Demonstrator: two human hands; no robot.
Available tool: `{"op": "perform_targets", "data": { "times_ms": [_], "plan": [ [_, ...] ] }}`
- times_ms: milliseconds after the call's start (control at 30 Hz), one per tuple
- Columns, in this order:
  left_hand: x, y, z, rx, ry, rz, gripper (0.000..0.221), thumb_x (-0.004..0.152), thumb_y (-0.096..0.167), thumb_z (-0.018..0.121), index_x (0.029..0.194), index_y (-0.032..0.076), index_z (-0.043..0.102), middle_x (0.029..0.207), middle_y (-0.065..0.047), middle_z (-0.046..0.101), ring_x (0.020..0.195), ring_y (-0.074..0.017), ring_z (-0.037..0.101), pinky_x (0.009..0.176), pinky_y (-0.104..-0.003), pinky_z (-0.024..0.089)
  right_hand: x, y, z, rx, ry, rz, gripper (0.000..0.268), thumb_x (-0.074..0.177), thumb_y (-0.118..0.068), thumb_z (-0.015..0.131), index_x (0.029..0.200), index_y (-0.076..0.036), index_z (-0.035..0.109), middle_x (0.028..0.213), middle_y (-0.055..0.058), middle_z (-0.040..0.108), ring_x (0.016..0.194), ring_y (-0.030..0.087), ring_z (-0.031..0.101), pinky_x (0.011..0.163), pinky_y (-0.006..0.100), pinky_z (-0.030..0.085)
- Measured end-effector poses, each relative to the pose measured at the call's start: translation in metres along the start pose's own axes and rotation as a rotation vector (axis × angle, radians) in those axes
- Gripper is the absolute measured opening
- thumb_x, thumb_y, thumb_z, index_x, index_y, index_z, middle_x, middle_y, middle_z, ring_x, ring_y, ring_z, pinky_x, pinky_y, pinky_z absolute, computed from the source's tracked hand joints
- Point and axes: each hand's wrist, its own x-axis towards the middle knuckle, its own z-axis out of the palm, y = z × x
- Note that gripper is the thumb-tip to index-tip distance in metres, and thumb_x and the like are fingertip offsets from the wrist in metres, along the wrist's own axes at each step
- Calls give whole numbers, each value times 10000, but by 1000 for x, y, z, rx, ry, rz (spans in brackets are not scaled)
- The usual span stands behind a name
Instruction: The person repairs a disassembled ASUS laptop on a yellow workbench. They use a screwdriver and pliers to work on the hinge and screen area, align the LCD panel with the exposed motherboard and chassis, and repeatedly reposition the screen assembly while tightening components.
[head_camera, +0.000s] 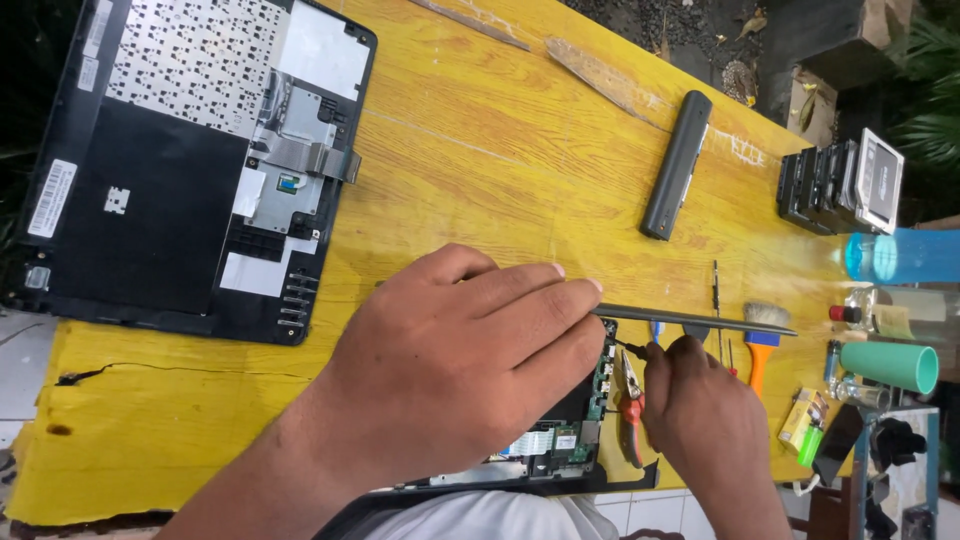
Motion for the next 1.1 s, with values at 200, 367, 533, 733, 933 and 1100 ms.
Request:
{"op": "perform_targets", "data": {
  "times_ms": [200, 367, 533, 733, 933, 1100],
  "plan": [
    [1, -1, -3, 23, -34, 18, 131, 1082, 48, 621, 1006, 87, 720, 1137, -80, 738, 1051, -225, 728, 782, -348, 471, -7, -10, -13, 213, -111, 76, 265, 988, -338, 513, 1078, -89, 518, 1033, 137, 681, 920, 438, 658, 736, 591, 512],
    [2, -3, -3, 52, -59, 29, 83, 1063, 50, 671, 1031, 81, 741, 1181, -91, 746, 1070, -275, 725, 817, -391, 514, -13, 2, -4, 214, -27, 66, 273, 982, -336, 537, 1106, -94, 549, 943, 162, 684, 887, 459, 651, 738, 580, 491],
    [5, -6, -4, 72, -68, 40, 132, 1088, 85, 614, 1030, 81, 732, 1181, -78, 732, 1027, -258, 670, 986, -428, 484, -19, 9, -10, 270, 16, 81, 274, 996, -313, 541, 1146, -84, 546, 984, 117, 694, 839, 380, 685, 691, 524, 507],
    [12, -3, -6, 110, -95, 48, 98, 1074, 39, 629, 1046, 78, 714, 1135, -85, 724, 917, -249, 644, 986, -438, 483, -24, 16, -5, 333, 6, 162, 264, 984, -325, 564, 1153, -122, 569, 964, 84, 703, 781, 321, 684, 736, 505, 515],
    [17, 0, -8, 181, -151, 44, 169, 1048, 17, 697, 1208, 61, 730, 1177, -69, 732, 950, -223, 709, 853, -384, 508, -27, 17, -8, 403, -38, 255, 327, 984, -362, 544, 1192, -113, 583, 1010, 101, 742, 835, 315, 725, 756, 496, 537],
    [21, -2, -2, 258, -220, 43, 183, 999, -26, 699, 1166, 49, 710, 1044, -70, 700, 885, -263, 664, 871, -419, 487, -33, 24, 0, 446, -6, 205, 280, 985, -338, 558, 1156, -117, 569, 960, 70, 741, 790, 279, 749, 715, 470, 539]
  ]
}}
